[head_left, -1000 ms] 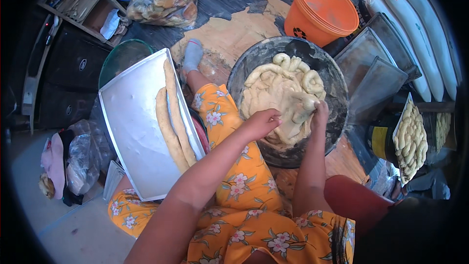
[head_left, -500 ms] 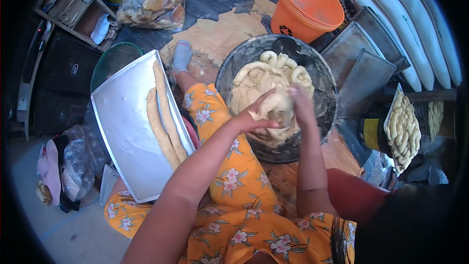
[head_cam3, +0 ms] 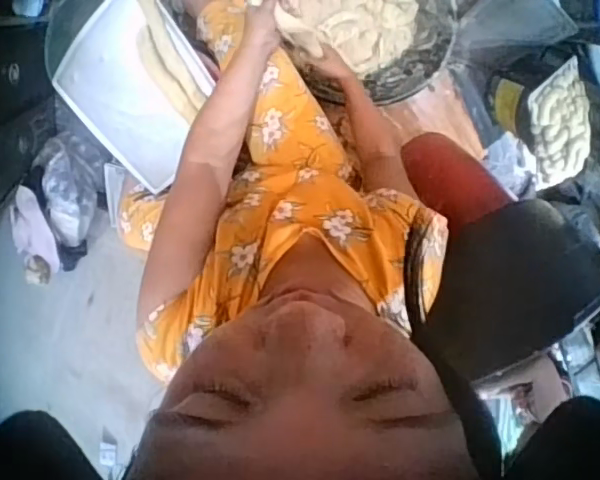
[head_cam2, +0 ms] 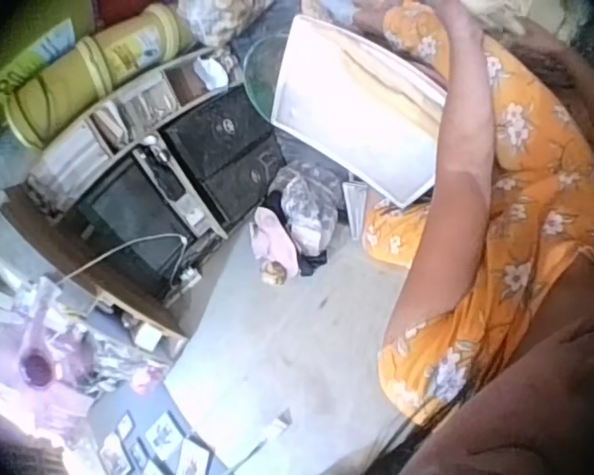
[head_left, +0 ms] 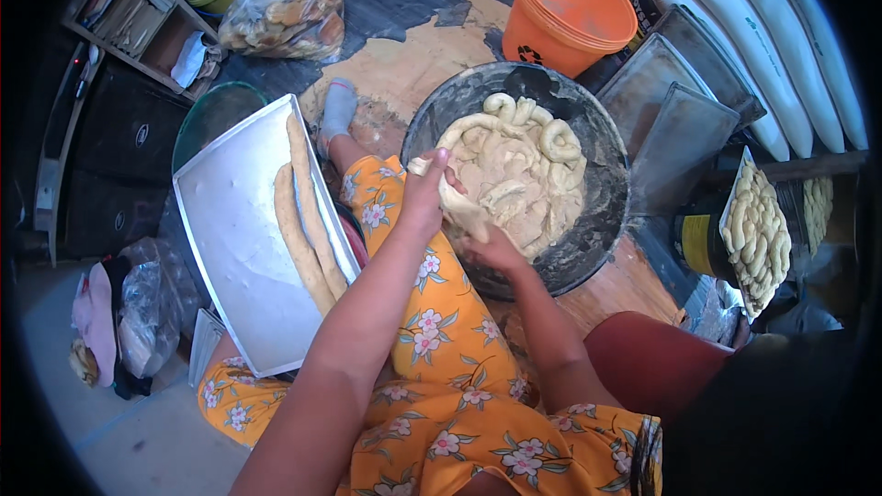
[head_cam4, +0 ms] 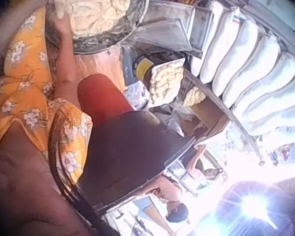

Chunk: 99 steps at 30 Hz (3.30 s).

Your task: The person shapes dough by hand, taking pieces from a large basin, stretching them into long strips, and arranging them side by side on a metal tray.

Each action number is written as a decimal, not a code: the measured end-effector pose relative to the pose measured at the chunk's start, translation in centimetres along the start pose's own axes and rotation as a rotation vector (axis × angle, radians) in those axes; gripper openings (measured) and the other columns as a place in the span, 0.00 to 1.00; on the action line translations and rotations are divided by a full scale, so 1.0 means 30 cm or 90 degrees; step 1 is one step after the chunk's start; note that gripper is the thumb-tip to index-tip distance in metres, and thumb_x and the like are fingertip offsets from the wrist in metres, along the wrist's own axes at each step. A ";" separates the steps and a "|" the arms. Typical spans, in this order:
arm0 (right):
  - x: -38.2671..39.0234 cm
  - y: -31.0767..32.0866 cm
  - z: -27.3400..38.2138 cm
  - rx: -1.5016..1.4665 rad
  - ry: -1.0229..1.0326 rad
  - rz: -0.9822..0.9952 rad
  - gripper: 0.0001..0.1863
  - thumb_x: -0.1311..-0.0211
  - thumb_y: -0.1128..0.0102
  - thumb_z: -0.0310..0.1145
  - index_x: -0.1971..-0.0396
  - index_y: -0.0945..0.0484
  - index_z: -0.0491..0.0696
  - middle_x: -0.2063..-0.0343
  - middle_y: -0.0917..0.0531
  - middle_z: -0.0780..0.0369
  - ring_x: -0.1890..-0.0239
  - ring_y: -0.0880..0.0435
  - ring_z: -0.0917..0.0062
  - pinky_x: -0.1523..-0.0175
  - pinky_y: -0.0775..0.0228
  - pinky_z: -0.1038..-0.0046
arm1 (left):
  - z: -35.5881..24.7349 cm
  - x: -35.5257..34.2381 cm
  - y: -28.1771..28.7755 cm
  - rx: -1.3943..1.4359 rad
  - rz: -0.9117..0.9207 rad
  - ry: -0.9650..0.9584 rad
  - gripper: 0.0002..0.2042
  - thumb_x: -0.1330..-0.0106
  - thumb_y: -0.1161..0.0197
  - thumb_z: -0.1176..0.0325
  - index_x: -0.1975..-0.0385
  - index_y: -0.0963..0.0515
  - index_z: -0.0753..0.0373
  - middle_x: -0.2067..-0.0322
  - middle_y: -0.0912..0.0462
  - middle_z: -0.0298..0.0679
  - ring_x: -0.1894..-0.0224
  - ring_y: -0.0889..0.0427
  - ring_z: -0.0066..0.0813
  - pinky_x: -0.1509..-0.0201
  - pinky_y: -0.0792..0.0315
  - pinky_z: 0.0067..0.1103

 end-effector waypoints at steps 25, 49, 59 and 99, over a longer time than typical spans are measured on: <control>-0.359 0.051 0.032 0.805 0.051 -0.158 0.34 0.36 0.55 0.51 0.33 0.45 0.52 0.32 0.47 0.52 0.28 0.53 0.66 0.32 0.73 0.40 | 0.038 -0.058 0.032 -0.248 -0.047 -0.036 0.29 0.35 0.46 0.49 0.38 0.38 0.60 0.38 0.44 0.46 0.33 0.47 0.38 0.31 0.52 0.29; -0.184 -0.042 0.012 0.853 0.022 -0.017 0.18 0.39 0.55 0.32 0.51 0.25 0.48 0.54 0.22 0.57 0.53 0.21 0.62 0.52 0.29 0.59 | 0.053 -0.024 0.001 -0.335 0.024 -0.030 0.28 0.30 0.57 0.44 0.36 0.40 0.56 0.39 0.36 0.44 0.36 0.39 0.37 0.36 0.46 0.30; -0.373 -0.090 -0.074 0.733 0.137 -0.295 0.24 0.39 0.51 0.45 0.45 0.29 0.51 0.45 0.27 0.58 0.39 0.32 0.64 0.34 0.53 0.49 | 0.072 -0.032 -0.036 -0.269 0.010 0.011 0.29 0.29 0.60 0.43 0.36 0.39 0.56 0.41 0.32 0.43 0.40 0.35 0.34 0.40 0.41 0.28; -0.073 0.227 -0.273 0.780 -0.067 -0.458 0.39 0.38 0.53 0.55 0.32 0.47 0.49 0.31 0.47 0.57 0.28 0.54 0.61 0.31 0.71 0.43 | 0.016 0.018 -0.034 -0.295 0.020 -0.048 0.31 0.30 0.58 0.42 0.35 0.43 0.55 0.36 0.40 0.43 0.34 0.43 0.36 0.37 0.45 0.29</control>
Point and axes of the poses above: each hand's wrist, its own x-axis away from the middle knuckle, its own y-axis out of the back of the hand, z = x × y, the point moved 1 cm from there along -x, towards the middle knuckle
